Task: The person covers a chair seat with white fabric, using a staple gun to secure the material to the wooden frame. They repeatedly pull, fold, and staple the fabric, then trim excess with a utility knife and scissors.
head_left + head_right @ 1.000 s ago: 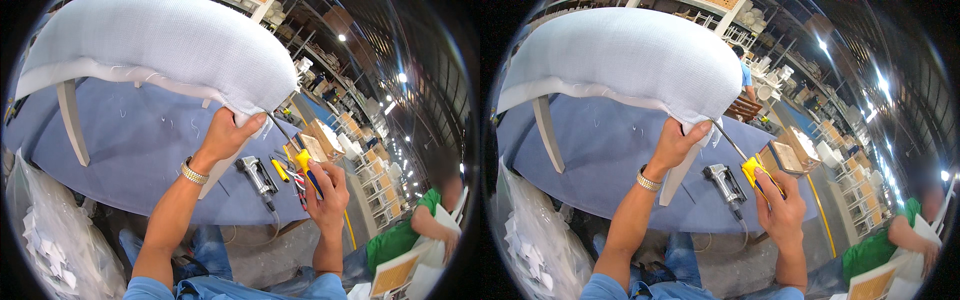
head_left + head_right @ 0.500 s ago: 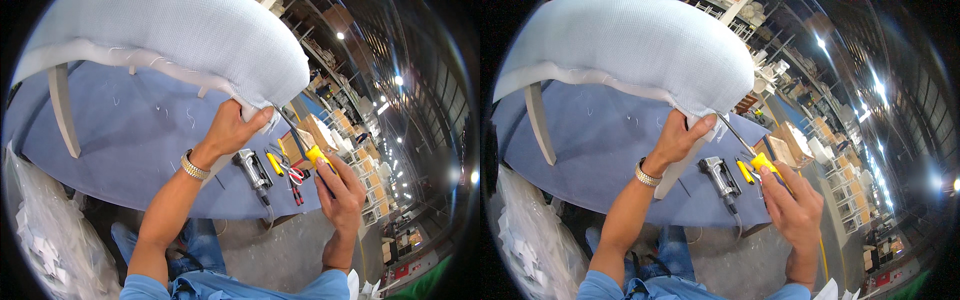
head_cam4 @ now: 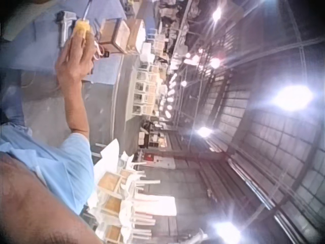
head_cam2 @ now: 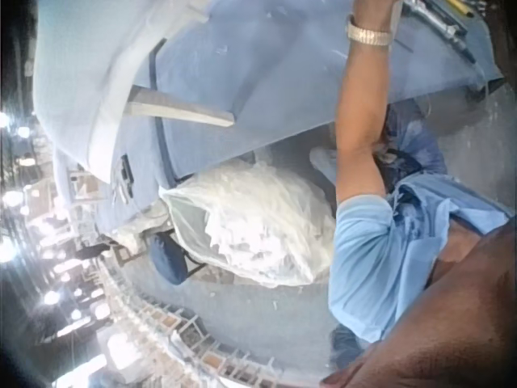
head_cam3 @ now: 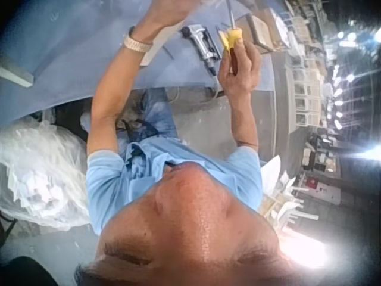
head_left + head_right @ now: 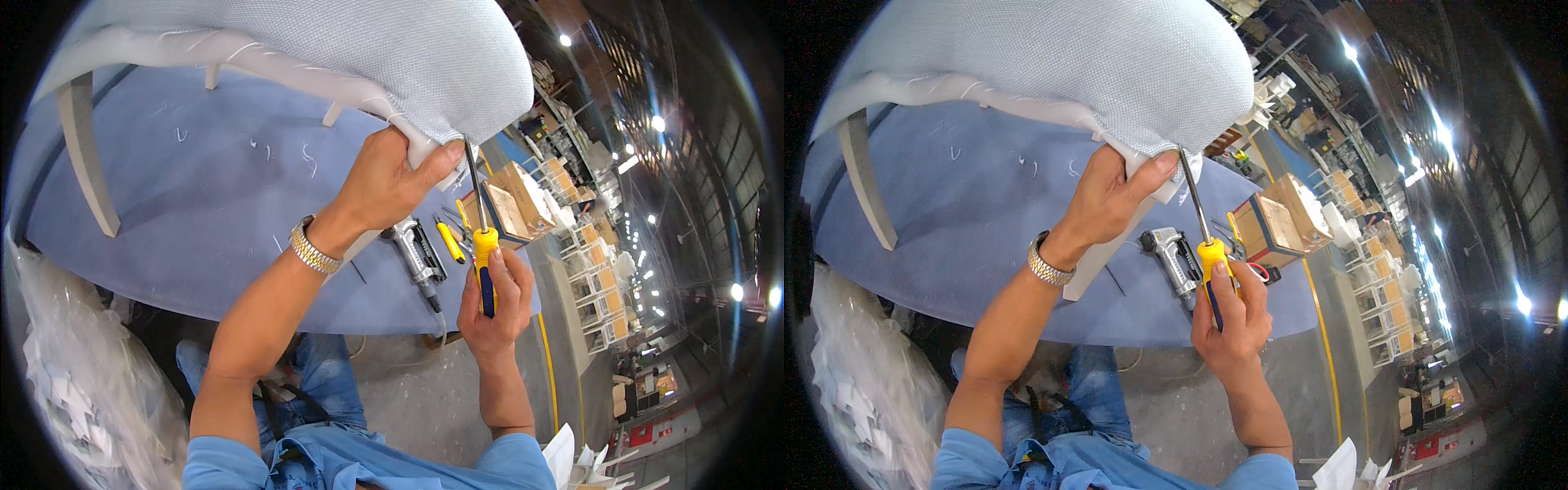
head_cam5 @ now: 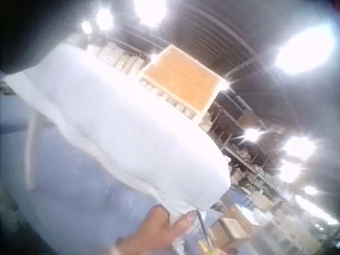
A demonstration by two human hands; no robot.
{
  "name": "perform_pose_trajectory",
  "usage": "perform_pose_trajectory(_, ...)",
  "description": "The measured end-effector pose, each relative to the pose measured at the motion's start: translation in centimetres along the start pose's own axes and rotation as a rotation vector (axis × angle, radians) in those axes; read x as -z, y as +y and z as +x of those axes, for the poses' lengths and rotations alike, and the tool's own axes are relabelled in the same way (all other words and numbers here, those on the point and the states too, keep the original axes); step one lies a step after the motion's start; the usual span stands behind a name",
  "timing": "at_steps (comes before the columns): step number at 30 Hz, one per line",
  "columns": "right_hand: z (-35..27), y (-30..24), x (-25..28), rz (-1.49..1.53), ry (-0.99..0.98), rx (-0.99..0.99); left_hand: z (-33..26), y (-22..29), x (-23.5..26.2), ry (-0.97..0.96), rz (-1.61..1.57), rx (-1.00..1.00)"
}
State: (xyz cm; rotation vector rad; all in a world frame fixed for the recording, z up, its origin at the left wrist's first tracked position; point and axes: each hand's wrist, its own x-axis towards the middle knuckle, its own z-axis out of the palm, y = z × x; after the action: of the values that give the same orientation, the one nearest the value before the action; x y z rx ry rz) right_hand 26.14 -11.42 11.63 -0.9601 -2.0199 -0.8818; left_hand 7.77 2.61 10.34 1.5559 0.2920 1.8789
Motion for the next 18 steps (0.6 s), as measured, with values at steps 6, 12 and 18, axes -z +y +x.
perform_pose_trajectory(6, 2.1, 0.7, 1.3, 0.004, -0.040, 0.058, 0.2, 0.4, 0.4, 0.053, 0.015, -0.020)
perform_pose_trajectory(12, -1.9, 1.3, -5.4, 0.131, 0.229, 0.008, 0.1, 0.6, 0.1, -0.012, 0.014, 0.014)
perform_pose_trajectory(18, -0.6, -0.3, -2.3, 0.135, 0.113, -0.048, 0.0, 0.7, 0.4, 0.014, -0.016, 0.039)
